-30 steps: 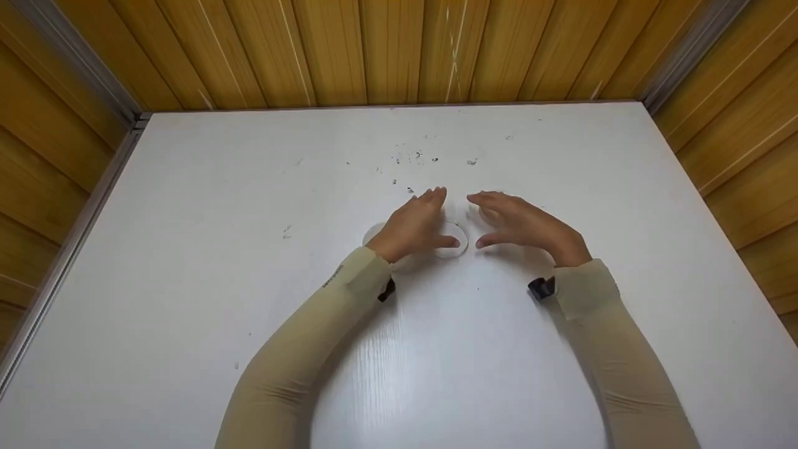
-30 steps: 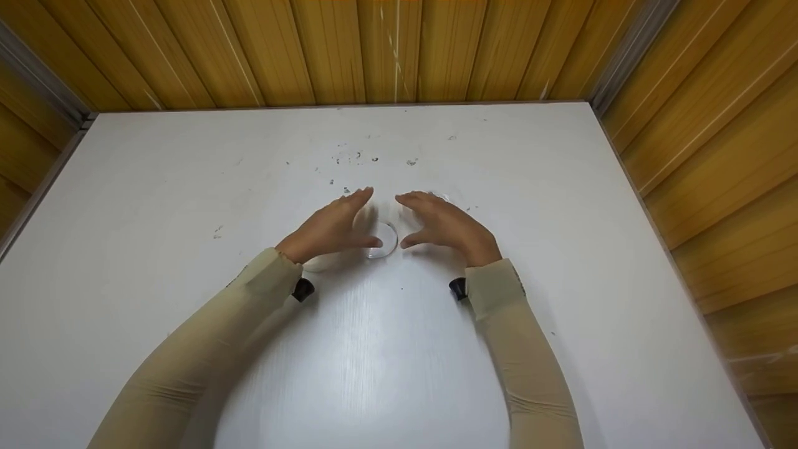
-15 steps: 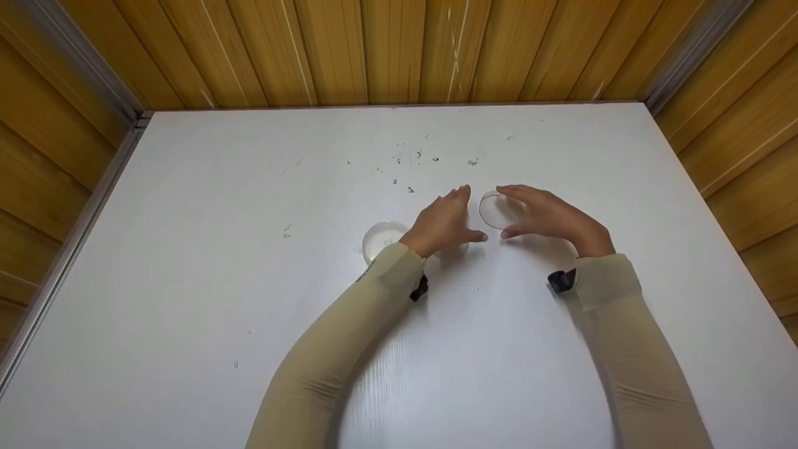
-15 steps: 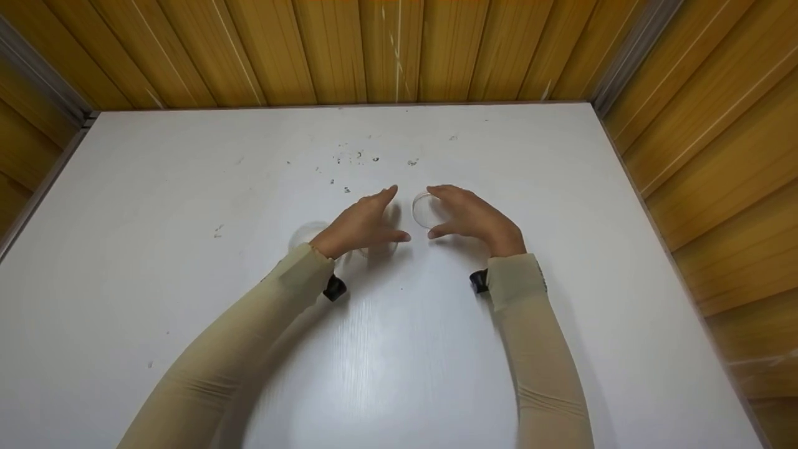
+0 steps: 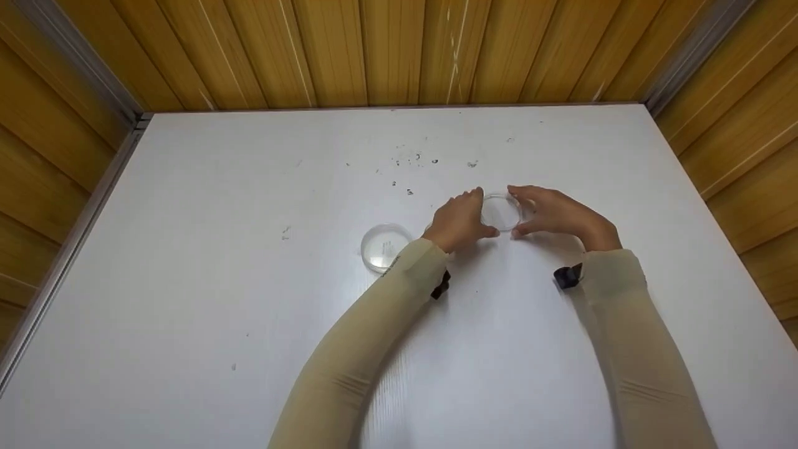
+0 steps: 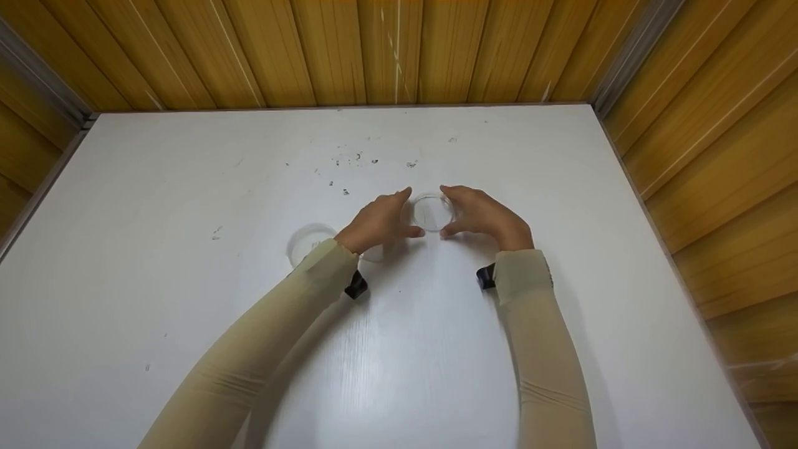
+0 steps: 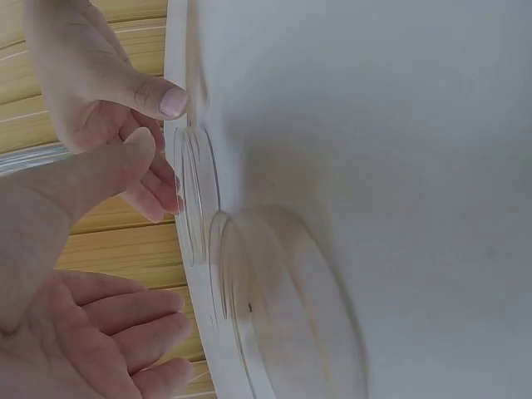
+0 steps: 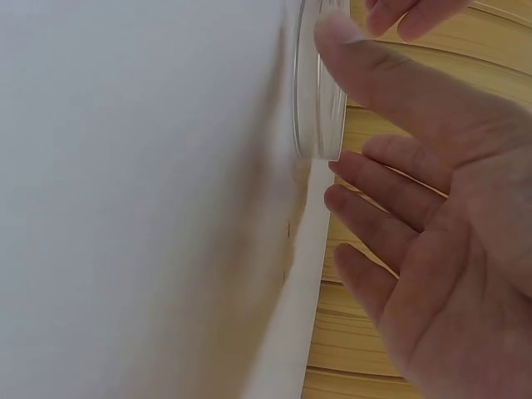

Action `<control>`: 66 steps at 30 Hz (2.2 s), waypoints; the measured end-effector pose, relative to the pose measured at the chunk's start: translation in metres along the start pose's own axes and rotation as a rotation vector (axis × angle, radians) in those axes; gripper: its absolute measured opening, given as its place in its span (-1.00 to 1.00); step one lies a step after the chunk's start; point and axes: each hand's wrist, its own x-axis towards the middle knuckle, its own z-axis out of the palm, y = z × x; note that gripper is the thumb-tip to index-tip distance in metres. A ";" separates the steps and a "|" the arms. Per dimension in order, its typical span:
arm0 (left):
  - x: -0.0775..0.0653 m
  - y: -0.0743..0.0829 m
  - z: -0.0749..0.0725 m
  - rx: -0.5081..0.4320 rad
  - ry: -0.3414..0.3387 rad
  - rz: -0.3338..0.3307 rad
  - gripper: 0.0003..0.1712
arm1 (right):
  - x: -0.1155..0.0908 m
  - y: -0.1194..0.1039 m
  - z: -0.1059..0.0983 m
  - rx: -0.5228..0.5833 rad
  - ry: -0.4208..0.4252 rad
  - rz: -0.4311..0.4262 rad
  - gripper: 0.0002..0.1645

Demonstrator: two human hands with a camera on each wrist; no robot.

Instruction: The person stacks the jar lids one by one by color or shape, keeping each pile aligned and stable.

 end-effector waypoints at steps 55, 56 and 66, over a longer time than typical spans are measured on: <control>-0.015 -0.027 -0.027 -0.096 0.031 0.005 -0.28 | 0.006 -0.035 0.006 0.006 0.025 -0.150 -0.11; -0.016 -0.028 -0.028 -0.101 0.029 0.007 -0.28 | 0.006 -0.036 0.006 0.007 0.024 -0.154 -0.11; -0.023 -0.039 -0.033 -0.094 0.037 0.049 -0.32 | 0.008 -0.045 0.012 0.029 0.004 -0.179 -0.08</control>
